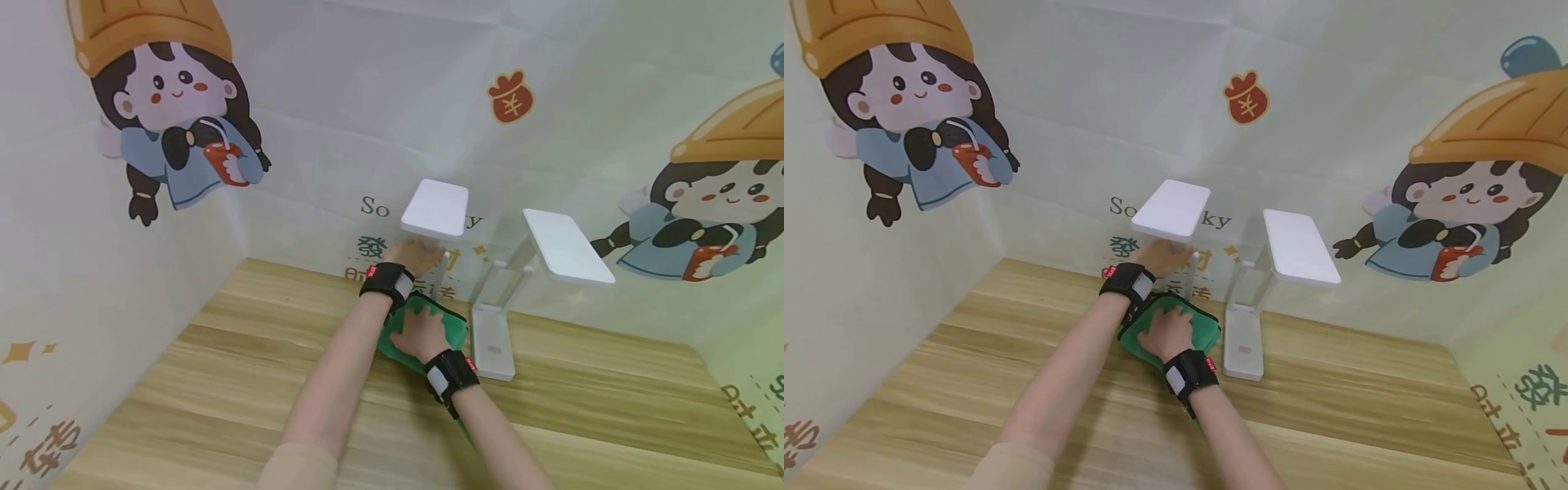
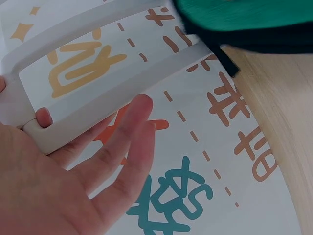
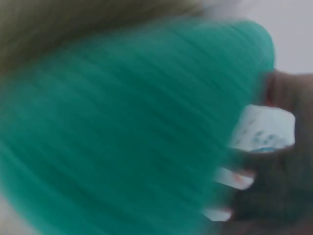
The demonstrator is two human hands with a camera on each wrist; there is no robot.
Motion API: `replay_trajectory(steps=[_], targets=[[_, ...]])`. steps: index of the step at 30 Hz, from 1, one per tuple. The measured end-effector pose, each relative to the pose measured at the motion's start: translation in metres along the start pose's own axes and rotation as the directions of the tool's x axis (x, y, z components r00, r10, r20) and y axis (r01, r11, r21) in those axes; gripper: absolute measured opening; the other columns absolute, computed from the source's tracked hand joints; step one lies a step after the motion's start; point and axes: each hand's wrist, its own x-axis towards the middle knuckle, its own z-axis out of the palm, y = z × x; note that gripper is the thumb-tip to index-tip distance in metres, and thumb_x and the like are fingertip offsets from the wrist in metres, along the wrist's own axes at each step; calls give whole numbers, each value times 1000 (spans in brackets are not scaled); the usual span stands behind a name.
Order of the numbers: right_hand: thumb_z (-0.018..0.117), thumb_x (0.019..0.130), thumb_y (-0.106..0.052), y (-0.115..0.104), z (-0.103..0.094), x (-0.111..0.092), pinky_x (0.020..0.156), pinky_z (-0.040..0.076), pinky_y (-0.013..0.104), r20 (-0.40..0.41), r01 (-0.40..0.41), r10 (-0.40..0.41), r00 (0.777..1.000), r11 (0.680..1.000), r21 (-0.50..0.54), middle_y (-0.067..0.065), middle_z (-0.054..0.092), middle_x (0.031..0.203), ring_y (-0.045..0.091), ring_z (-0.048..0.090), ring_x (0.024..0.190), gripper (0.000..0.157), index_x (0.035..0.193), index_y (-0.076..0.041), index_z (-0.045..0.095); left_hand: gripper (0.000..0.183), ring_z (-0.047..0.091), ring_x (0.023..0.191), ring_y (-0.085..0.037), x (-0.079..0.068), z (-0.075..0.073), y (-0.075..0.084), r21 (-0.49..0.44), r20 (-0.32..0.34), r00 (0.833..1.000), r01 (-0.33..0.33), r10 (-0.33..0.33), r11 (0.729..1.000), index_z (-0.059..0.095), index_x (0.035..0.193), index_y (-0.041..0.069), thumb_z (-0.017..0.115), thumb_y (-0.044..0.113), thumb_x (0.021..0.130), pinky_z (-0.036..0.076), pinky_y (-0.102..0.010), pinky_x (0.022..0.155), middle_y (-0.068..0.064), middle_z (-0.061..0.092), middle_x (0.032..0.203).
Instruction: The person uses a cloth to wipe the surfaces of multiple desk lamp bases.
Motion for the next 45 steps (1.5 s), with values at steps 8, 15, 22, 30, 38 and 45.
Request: replay_trajectory(steps=[8,15,22,30,38,45], targets=[[60,89,-36,1,1,-5,73,54,49,-28,-3,3,1000,1000,-5,39,44,133,51,60,96,61,134,5,49,65,57,74,-21,7,1,-3,42,-5,1000,2,-2,999,31,148,12,31,54,99,37,-29,58,-9,65,89],[62,87,-34,3,0,-7,60,52,42,-43,24,-24,999,1000,17,39,54,118,39,62,70,60,127,9,52,63,53,71,-21,1,-2,1,13,-20,1000,3,-3,1000,34,147,12,34,53,99,32,-27,54,-10,63,87],[61,88,-35,14,-4,8,68,54,45,-12,-24,25,1000,998,59,41,45,130,43,64,82,63,134,6,46,64,57,76,-23,-1,-1,4,17,-28,1000,-1,2,1000,31,148,12,35,52,99,34,-28,56,-11,66,91],[60,88,-31,6,2,-11,59,53,41,-61,34,-33,998,999,15,44,44,129,40,63,69,60,130,10,50,64,51,67,-20,8,2,-1,31,-3,1000,12,-11,999,30,149,16,32,55,99,31,-27,52,-5,53,75],[61,88,-33,13,0,6,80,52,53,-43,-36,40,998,995,97,41,40,134,55,54,106,63,135,6,46,67,59,85,-25,13,4,-1,37,4,1000,22,-23,999,28,150,17,32,58,97,37,-30,60,-11,66,106],[59,89,-30,7,2,-11,66,54,45,-32,35,-35,999,999,6,44,42,131,47,63,85,60,133,9,47,67,62,83,-26,19,8,-6,43,17,1000,20,-21,999,27,151,17,31,57,98,38,-31,59,-13,68,103]])
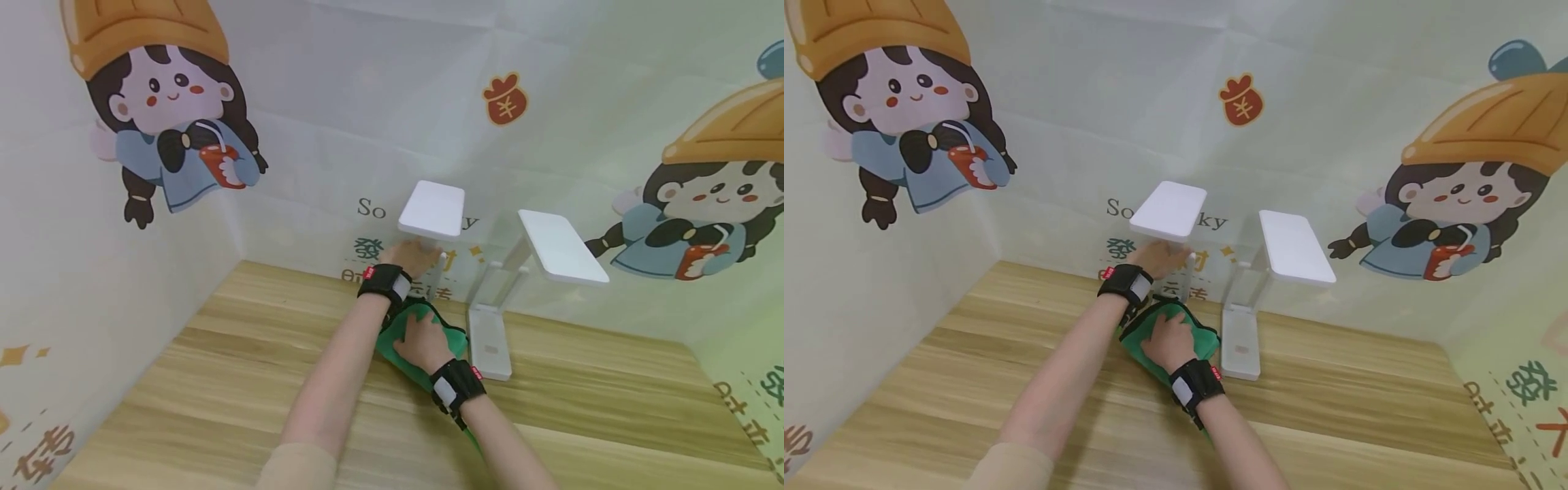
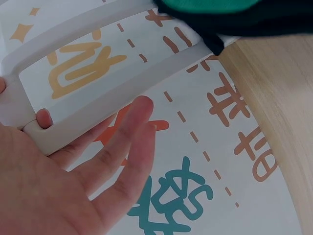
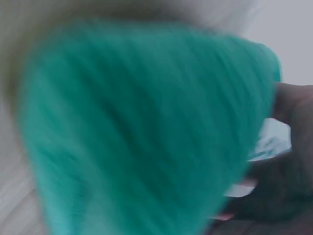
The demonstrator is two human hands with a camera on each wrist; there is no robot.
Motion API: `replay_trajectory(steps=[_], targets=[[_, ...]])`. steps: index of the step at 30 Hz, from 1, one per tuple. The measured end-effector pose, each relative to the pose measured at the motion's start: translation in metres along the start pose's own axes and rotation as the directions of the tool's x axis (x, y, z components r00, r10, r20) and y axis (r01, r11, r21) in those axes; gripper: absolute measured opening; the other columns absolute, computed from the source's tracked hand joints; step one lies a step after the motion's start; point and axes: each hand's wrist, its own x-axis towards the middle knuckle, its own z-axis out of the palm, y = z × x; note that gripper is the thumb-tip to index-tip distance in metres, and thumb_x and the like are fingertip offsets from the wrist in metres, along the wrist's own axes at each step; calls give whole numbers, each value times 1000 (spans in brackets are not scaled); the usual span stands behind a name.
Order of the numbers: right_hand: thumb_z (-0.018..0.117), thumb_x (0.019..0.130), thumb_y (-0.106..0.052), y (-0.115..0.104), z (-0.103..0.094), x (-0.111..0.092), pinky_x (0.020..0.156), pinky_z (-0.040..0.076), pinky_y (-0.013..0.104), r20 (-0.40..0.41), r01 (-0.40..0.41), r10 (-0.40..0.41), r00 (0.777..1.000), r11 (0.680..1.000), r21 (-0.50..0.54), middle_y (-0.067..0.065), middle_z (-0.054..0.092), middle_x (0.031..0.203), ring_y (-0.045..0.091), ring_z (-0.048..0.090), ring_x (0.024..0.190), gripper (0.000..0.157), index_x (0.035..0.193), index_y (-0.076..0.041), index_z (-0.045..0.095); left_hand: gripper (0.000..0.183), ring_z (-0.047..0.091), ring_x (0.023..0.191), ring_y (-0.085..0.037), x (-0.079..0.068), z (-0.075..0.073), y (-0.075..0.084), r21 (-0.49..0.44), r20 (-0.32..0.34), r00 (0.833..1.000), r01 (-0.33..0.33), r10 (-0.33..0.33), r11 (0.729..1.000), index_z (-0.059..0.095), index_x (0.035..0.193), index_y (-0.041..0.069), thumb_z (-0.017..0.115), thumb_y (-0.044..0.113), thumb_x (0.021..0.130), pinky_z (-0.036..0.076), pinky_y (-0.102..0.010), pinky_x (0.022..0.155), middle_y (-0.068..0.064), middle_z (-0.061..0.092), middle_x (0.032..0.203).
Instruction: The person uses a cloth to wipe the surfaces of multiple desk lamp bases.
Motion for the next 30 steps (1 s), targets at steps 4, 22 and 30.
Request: replay_trajectory(steps=[4,22,30], targets=[[60,89,-29,-10,-1,-7,64,54,46,26,35,-34,999,998,-43,44,48,124,48,63,83,57,129,10,51,67,62,96,-29,1,0,-3,15,-14,1000,17,-17,1000,26,151,19,30,59,97,47,-38,75,-12,65,115],[61,90,-33,-14,-4,-6,91,48,52,84,103,-86,993,970,-219,31,61,116,47,60,104,47,120,4,60,64,60,107,-32,-25,-9,7,-5,-35,999,-10,10,1000,31,149,12,32,53,99,47,-43,90,-14,63,123],[58,93,-35,-10,-4,13,89,49,50,52,87,-78,996,973,-212,31,58,123,48,53,114,49,130,-3,55,64,61,108,-32,-23,-8,7,5,-38,999,-12,12,1000,34,147,11,32,53,99,47,-43,90,-14,63,122]])
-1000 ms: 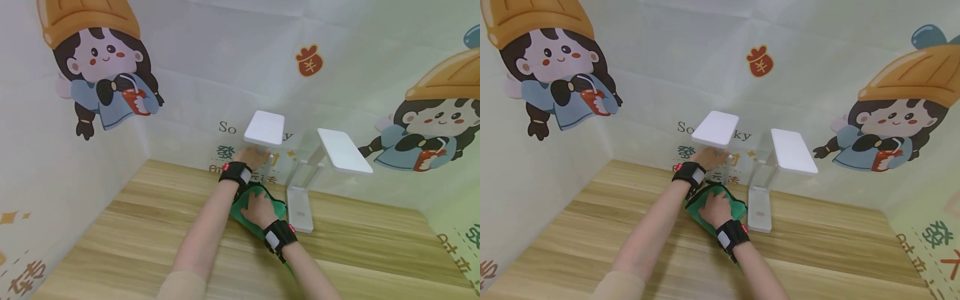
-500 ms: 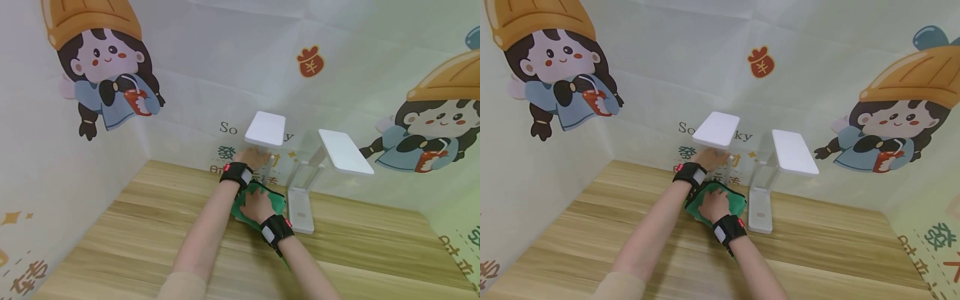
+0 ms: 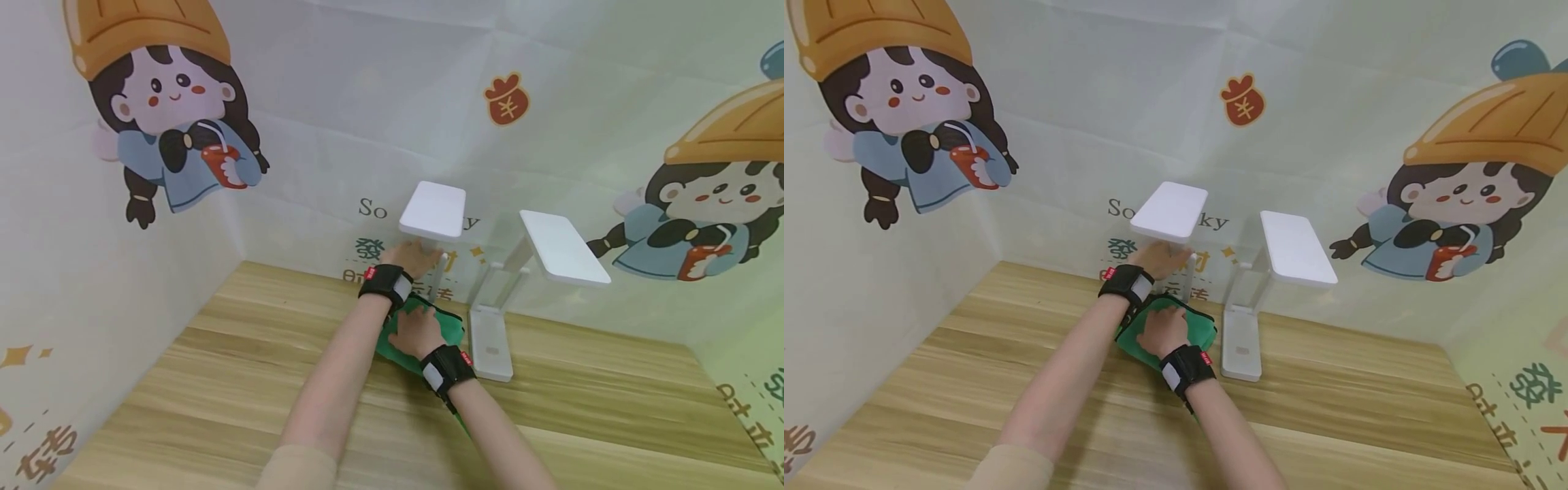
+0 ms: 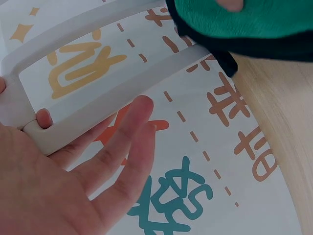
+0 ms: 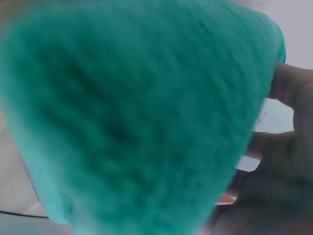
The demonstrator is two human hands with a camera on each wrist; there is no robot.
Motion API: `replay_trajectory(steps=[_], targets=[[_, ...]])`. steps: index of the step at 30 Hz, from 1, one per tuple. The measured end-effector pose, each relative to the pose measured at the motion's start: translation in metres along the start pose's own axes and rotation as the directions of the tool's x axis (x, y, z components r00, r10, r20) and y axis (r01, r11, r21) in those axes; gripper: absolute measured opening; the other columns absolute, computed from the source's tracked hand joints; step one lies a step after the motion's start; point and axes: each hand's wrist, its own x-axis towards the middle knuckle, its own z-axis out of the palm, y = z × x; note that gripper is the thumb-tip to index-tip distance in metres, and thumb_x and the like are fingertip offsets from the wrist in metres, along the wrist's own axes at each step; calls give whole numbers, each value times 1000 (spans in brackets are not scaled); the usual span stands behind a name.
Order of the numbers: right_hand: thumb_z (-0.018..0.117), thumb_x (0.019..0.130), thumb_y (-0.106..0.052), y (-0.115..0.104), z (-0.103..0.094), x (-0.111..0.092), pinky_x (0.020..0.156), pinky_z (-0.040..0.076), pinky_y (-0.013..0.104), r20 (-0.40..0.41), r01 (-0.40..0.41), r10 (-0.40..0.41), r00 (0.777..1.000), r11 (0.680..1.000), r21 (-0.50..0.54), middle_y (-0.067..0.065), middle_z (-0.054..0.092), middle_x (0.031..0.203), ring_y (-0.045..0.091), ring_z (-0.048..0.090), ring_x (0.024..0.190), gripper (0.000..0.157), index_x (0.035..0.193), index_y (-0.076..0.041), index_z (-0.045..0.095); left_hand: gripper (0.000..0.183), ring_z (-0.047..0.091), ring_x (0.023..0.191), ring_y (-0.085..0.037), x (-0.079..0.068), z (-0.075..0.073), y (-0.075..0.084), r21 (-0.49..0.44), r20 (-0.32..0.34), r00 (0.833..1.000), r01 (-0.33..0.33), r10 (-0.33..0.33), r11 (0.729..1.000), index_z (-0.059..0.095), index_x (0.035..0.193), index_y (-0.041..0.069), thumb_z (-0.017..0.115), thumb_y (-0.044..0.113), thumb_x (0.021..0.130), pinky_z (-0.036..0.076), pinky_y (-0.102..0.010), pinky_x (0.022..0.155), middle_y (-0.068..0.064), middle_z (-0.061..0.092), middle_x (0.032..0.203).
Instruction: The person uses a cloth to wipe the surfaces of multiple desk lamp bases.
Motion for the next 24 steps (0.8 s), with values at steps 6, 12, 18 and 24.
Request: replay_trajectory(steps=[6,12,18,24], targets=[[55,94,-31,-5,5,-16,76,54,47,0,39,-39,999,999,0,34,51,129,52,50,115,46,132,-3,54,63,59,113,-33,1,1,-3,-9,16,1000,4,-4,1000,31,149,14,32,54,99,47,-45,92,-14,60,129],[55,94,-36,-5,3,-15,74,54,48,43,48,-49,998,998,31,34,44,137,53,43,123,48,137,-16,51,63,63,101,-30,17,9,-11,-13,5,1000,7,-7,1000,31,149,18,34,55,98,49,-42,83,-11,66,115],[48,97,-39,-1,5,5,80,53,46,49,12,-10,999,998,-57,29,48,136,48,45,123,40,132,-24,57,62,61,80,-24,11,6,-7,-30,-3,1000,-12,12,999,33,148,15,35,53,98,43,-33,65,-9,67,93],[44,98,-33,-15,8,-5,79,54,43,16,86,-85,996,976,-201,31,51,131,45,51,115,37,131,-23,57,64,61,98,-28,1,-1,-1,-13,17,1000,-3,3,1000,27,150,15,32,53,99,47,-38,80,-13,65,118]])
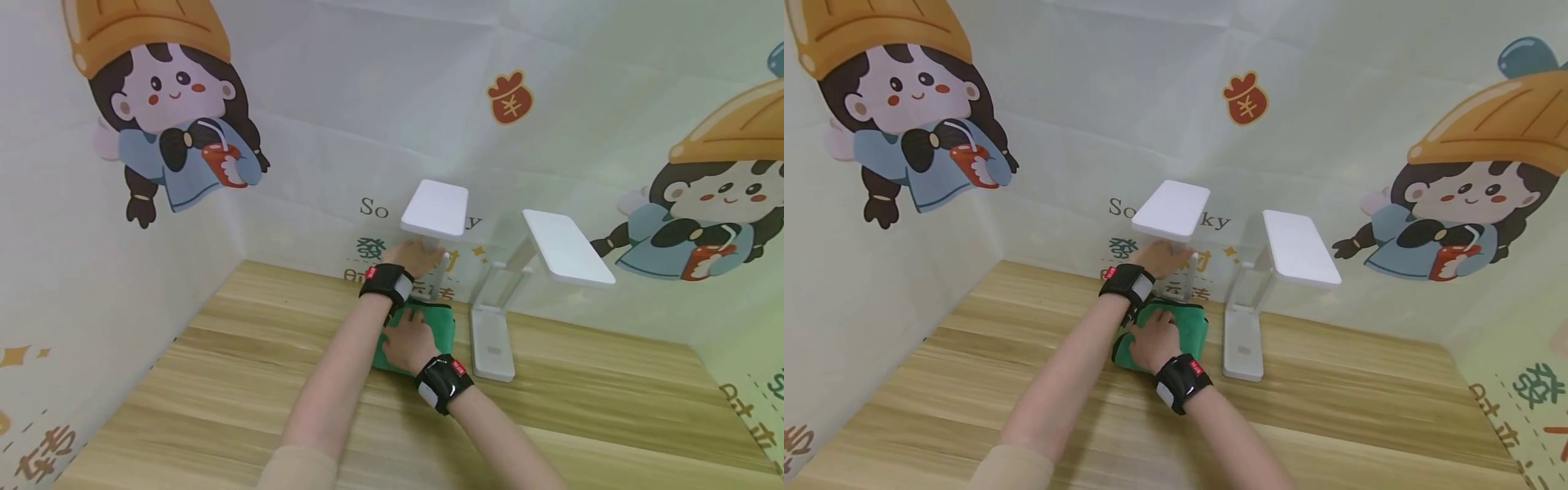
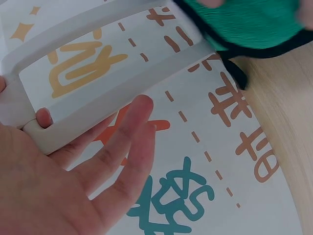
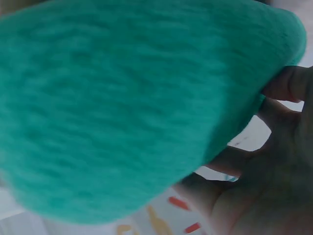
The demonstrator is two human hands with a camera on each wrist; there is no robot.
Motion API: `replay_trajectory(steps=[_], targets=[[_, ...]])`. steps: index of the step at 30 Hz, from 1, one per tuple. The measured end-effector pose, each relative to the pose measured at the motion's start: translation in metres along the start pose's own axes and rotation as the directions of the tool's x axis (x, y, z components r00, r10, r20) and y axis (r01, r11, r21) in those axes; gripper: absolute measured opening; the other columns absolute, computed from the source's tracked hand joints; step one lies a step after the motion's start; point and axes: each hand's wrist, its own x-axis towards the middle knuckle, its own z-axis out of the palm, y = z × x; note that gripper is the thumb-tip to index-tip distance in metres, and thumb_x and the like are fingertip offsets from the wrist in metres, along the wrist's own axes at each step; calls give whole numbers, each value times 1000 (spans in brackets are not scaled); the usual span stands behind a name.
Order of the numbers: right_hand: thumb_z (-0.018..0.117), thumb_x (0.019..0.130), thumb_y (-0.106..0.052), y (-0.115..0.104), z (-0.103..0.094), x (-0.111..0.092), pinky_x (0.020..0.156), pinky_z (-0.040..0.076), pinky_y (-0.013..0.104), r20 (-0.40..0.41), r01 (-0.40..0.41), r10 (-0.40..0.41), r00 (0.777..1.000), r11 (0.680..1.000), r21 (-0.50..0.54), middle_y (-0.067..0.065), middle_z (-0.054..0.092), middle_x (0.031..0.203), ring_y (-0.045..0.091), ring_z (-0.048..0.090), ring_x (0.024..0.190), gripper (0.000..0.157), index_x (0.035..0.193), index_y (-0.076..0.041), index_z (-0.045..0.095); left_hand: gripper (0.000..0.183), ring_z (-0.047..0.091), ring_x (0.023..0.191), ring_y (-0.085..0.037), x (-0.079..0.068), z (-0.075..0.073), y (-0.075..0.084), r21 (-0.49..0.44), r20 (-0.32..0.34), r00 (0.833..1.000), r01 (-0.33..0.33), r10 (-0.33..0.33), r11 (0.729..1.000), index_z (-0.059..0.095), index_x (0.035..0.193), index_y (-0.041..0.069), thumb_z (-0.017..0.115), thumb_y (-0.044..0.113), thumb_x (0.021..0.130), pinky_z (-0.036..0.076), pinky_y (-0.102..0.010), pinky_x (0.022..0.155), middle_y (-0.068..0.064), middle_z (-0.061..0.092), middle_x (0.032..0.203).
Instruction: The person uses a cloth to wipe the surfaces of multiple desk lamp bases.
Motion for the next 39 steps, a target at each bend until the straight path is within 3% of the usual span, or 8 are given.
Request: replay_trajectory(steps=[5,10,15,20,23,30,35,39], targets=[[44,98,-38,-5,-5,1,86,52,43,47,-16,15,999,1000,5,30,47,136,44,49,119,41,134,-23,55,62,60,89,-26,-1,-1,0,5,-10,1000,-11,11,1000,30,149,13,33,51,99,42,-35,71,-13,66,107],[43,98,-44,-3,-6,13,100,45,39,60,-130,130,990,992,-9,24,48,140,39,47,125,50,127,-7,61,64,60,92,-26,3,3,0,6,-5,1000,-9,9,1000,34,147,11,32,54,99,45,-37,76,-13,65,112],[45,98,-40,-6,-3,12,87,52,37,-5,-146,145,989,989,-32,27,52,133,40,54,115,52,120,3,63,67,61,96,-28,10,8,-2,1,8,1000,1,-1,1000,30,149,13,31,56,98,46,-40,80,-13,64,117],[48,96,-36,-13,-1,-3,70,54,39,-69,-77,75,995,997,-22,29,56,120,41,56,101,37,117,-11,67,68,60,101,-28,15,10,-6,5,16,1000,7,-7,1000,29,150,14,31,58,98,47,-41,84,-12,63,121],[48,96,-37,-15,-1,-5,73,53,40,-51,-54,53,997,998,-24,28,54,119,41,55,101,37,125,-20,63,66,60,100,-29,13,8,-6,-10,14,1000,6,-6,1000,30,149,14,31,56,98,47,-42,85,-12,63,120],[42,98,-41,-4,-1,17,87,52,38,27,-172,172,985,985,30,26,49,134,39,50,117,52,125,-1,60,63,60,105,-31,5,4,-3,-37,-20,1000,-8,7,999,37,146,13,34,54,98,47,-44,89,-15,63,121],[42,98,-39,-2,2,19,85,53,39,15,-164,164,986,986,33,27,47,137,40,48,120,48,124,-4,63,65,59,112,-33,0,2,-1,-44,-22,1000,-9,8,999,33,148,13,34,54,98,46,-46,93,-16,60,127],[44,98,-36,-9,4,5,77,54,41,-24,-84,85,996,995,48,31,46,134,44,49,117,41,128,-14,61,65,58,112,-32,2,2,-3,-15,-11,1000,-3,3,1000,31,149,14,31,55,99,45,-46,93,-15,59,129]])
